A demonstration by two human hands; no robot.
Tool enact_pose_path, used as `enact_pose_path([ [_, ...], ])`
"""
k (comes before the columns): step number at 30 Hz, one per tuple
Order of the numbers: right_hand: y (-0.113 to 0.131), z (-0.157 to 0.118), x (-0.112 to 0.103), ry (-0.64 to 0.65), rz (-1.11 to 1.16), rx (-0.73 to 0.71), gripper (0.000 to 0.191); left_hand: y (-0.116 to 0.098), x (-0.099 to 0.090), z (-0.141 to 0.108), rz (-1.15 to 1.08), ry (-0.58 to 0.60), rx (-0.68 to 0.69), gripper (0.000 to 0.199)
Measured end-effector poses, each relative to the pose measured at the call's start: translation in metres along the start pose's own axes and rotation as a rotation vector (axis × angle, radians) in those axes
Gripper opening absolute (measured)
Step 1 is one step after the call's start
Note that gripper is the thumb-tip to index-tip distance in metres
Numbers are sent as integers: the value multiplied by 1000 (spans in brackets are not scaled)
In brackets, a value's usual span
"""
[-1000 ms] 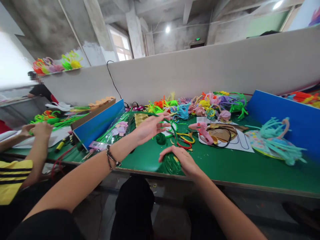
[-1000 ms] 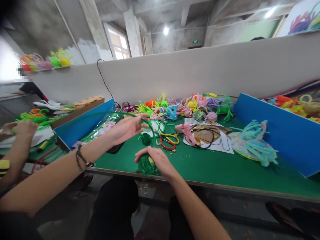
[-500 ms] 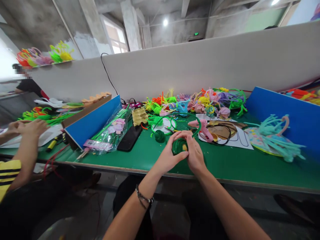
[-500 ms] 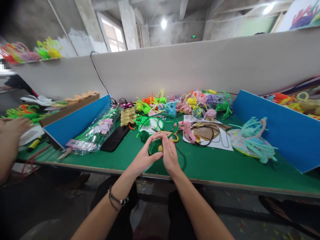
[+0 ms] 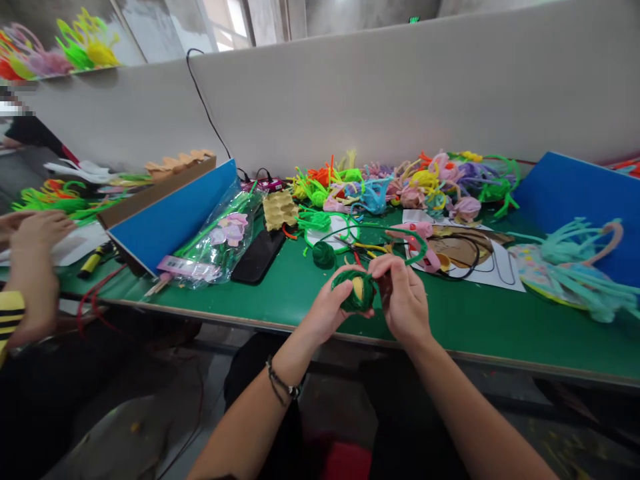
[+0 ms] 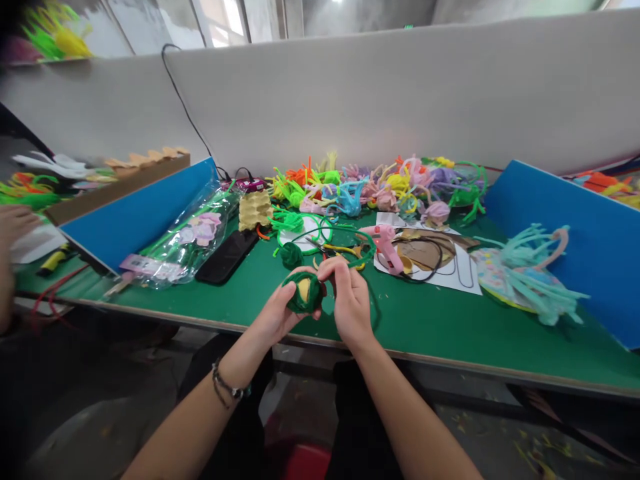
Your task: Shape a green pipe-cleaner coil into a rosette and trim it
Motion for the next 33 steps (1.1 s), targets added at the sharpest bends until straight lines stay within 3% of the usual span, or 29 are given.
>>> enact_pose_path([
  [6, 0, -5, 7, 3, 40, 52, 44, -2, -7, 0, -53, -54, -12, 48],
  [10, 6, -8, 19, 80, 115, 49, 45, -9, -9, -2, -37, -66, 18, 46],
  [25, 18, -19, 39, 235, 213, 18, 48, -29, -13, -6, 90, -38, 133, 42],
  [29, 13, -13, 32, 186, 179, 47, 48, -28, -16, -6, 179, -41, 129, 41],
  [33, 4, -4, 14, 70, 107, 97, 44, -20, -20, -7, 251, -34, 30, 46],
])
Point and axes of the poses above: each hand's wrist, its own z-axis towards the middle knuckle, its own x-axis out of the palm, y = z × x, the point moved 10 cm from there along z, towards the middle knuckle, and after that the axes turned 1 degree about -y, right-handed, at the moved point
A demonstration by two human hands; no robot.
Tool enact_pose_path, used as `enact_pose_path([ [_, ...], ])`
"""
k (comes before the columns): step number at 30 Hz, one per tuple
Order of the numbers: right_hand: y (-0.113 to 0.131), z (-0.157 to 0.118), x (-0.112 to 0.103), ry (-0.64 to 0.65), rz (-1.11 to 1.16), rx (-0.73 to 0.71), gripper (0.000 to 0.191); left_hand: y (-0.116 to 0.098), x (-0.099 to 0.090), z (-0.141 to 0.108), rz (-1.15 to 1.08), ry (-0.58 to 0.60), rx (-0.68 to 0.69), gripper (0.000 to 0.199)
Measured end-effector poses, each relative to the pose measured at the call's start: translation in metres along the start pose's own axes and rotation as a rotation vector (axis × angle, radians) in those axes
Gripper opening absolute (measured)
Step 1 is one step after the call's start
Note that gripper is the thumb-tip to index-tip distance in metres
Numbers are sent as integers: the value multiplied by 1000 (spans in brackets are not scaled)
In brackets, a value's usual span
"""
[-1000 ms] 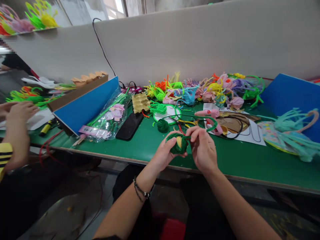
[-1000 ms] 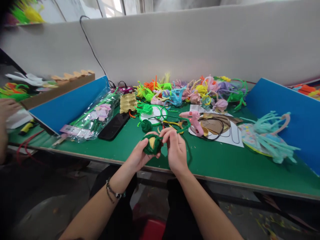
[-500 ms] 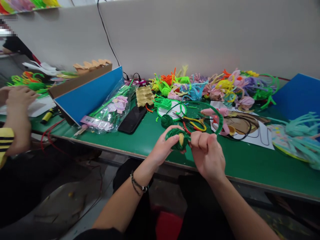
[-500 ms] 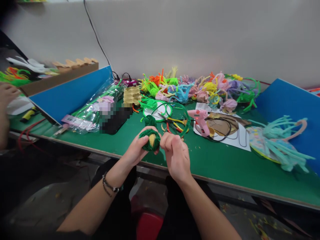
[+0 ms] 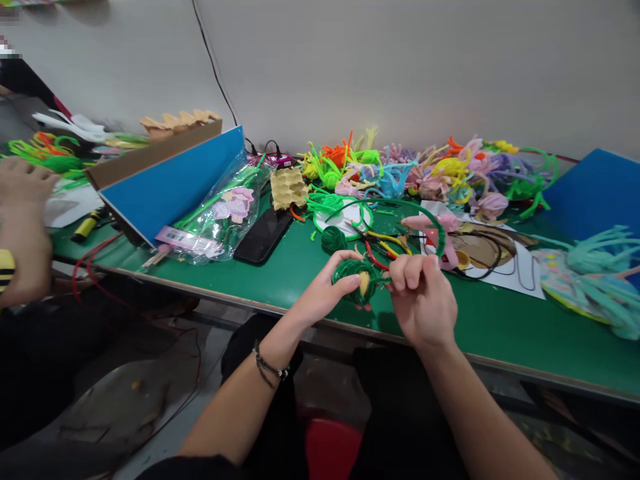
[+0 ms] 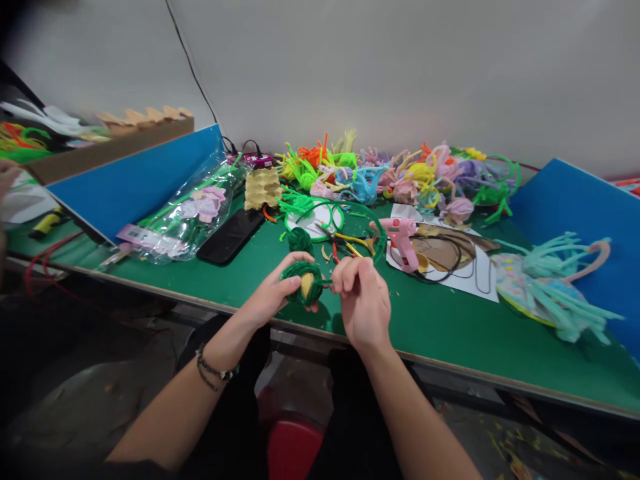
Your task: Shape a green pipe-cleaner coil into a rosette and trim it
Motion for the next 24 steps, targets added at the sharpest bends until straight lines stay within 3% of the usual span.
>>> enact_pose_path([
  [5, -10, 3, -6, -13, -26, 78, 40, 9, 13, -3, -185, 120, -105, 50],
  [9, -14, 9, -8, 52, -122, 88, 44, 5, 14, -1, -479, 63, -78, 43],
  [11, -12, 16, -20, 28, -367, 23, 42, 5, 12, 0, -566, 24, -93, 39],
  [13, -11, 23, -30, 18, -816, -62, 29, 5, 5, 2, -611, -57, -92, 33],
  [16, -31, 32, -31, 172, -1499, -113, 24, 8, -10, 2, -638, -225, -93, 25],
  [20, -45, 39, -37, 242, -1693, -59, 25, 14, -26, 0, -612, -396, -91, 15],
  [24, -46, 38, -37, 284, -1819, 49, 17, 12, -36, 0, -579, -462, -12, 15],
])
Point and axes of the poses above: each hand's wrist, its own z-axis towards the middle knuckle, its own x-axis out of the palm, y = z × x, the point moved 10 cm from there along z, towards the middle knuckle, and after that the axes turned 1 degree about -y, right-handed, at the moved point
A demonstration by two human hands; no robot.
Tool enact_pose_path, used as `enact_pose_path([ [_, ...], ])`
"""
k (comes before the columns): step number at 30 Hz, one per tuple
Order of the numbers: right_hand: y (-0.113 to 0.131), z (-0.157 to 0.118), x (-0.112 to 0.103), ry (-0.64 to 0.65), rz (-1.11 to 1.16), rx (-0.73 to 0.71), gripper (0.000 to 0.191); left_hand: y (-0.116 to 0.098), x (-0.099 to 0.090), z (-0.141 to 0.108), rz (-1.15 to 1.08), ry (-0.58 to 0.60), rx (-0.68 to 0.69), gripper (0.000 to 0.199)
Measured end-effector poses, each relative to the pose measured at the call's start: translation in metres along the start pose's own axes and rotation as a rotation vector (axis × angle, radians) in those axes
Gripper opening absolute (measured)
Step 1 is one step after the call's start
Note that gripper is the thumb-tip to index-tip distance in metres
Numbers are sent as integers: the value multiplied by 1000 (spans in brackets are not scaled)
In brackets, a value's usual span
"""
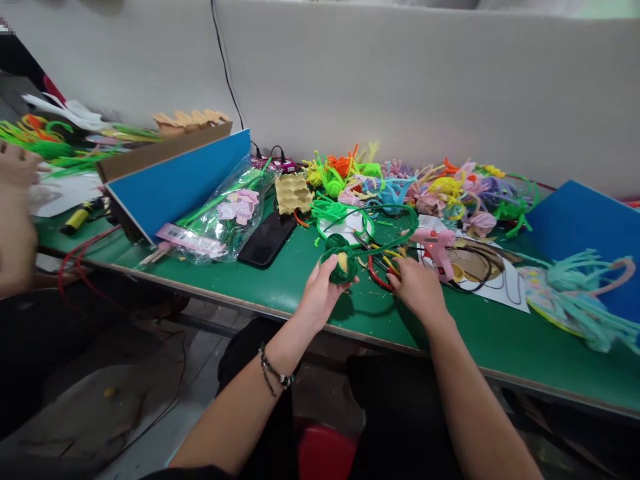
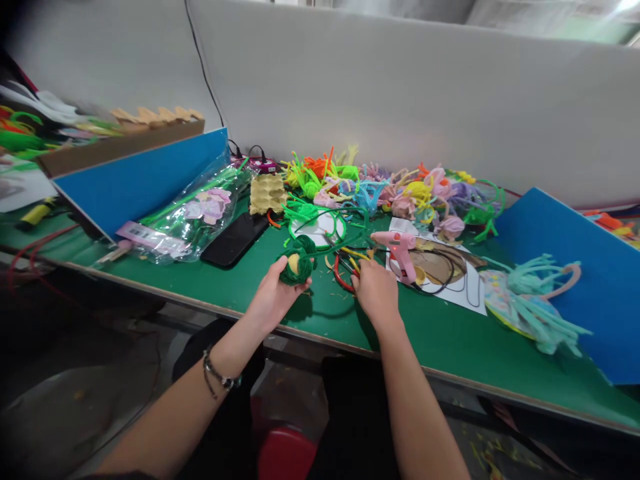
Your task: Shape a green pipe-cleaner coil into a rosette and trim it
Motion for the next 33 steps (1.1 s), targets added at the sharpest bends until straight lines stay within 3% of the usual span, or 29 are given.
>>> enact_pose_path([
  [7, 3, -11, 0, 114, -48, 68, 15, -10, -1, 3, 26, 23, 119, 22],
  [12, 0, -17, -3, 127, -3, 85, 12, -13, -8, 4, -36, -73, 59, 13],
  [16, -5, -18, -10, 86, 51, 101, 10, -18, -11, 6, -82, -99, 35, 24],
  [26, 17, -23, -6, 146, 369, -133, 31, -15, -17, 10, -145, -139, -37, 32],
  [33, 37, -27, -15, 71, 385, -235, 32, -12, -13, 9, 49, -96, 16, 16],
])
Point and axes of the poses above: each hand's wrist, its own z-axis towards the middle knuckle, its own x-axis out of the palm, y = z × x, the point moved 10 cm from there along z, towards the middle knuckle, and after that the axes turned 1 degree about -y, right-handed, at the moved point
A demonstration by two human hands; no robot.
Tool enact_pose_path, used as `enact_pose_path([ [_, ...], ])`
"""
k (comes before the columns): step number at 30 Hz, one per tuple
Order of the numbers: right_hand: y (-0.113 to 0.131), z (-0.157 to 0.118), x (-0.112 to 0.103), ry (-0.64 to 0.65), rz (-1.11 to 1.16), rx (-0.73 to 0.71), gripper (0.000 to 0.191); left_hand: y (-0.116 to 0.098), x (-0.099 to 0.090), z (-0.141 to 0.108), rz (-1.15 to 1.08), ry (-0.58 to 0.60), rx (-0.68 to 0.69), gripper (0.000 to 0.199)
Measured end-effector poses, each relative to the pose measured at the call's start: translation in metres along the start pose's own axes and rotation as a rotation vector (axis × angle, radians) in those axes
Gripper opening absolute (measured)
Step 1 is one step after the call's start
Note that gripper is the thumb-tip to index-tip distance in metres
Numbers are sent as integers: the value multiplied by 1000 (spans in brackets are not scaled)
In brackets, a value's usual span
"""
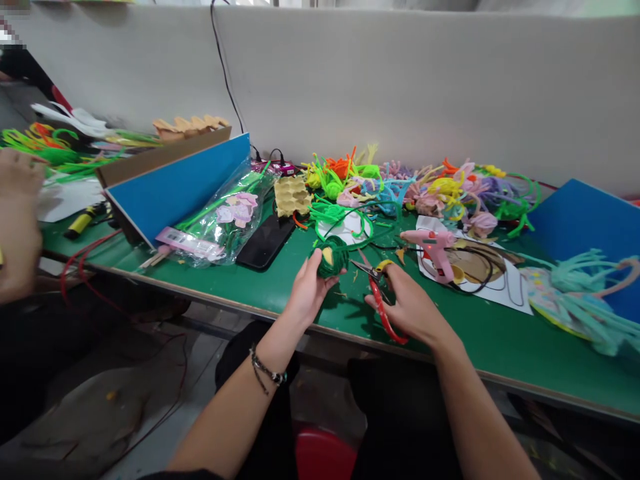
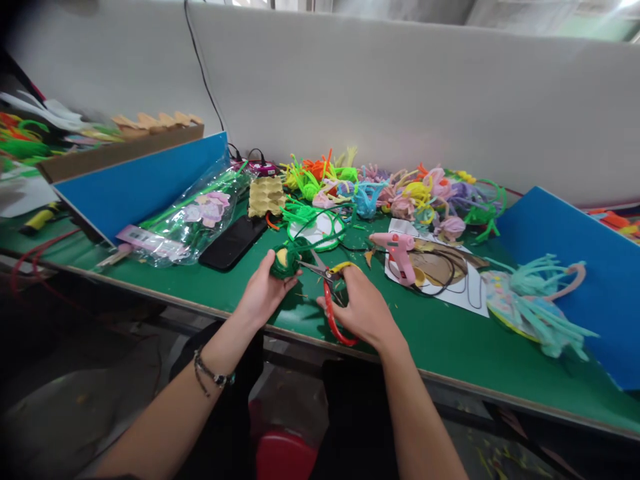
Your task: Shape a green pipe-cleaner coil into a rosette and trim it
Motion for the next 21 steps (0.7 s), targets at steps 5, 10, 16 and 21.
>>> enact_pose_path([
  [5, 9, -1, 4, 30, -27, -7, 36, 5, 6, -1, 168, 105, 64, 17],
  [10, 9, -1, 5, 37, -42, 2, 28, 7, 10, 0, 314, 210, 157, 32],
  [16, 11, -1, 6, 43, -111, 23, 34, 7, 10, -1, 314, 207, 172, 27],
  [21, 11, -2, 8, 71, -188, 36, 39, 6, 8, -1, 302, 180, 155, 21],
])
Point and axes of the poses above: each hand's wrist, its own z-axis towards the middle knuckle, its own x-axis out of the palm, y = z × x, the point moved 10 cm from there along z, towards the middle knuckle, and after that the axes turned 1 degree about -y, right-handed, at the moved point
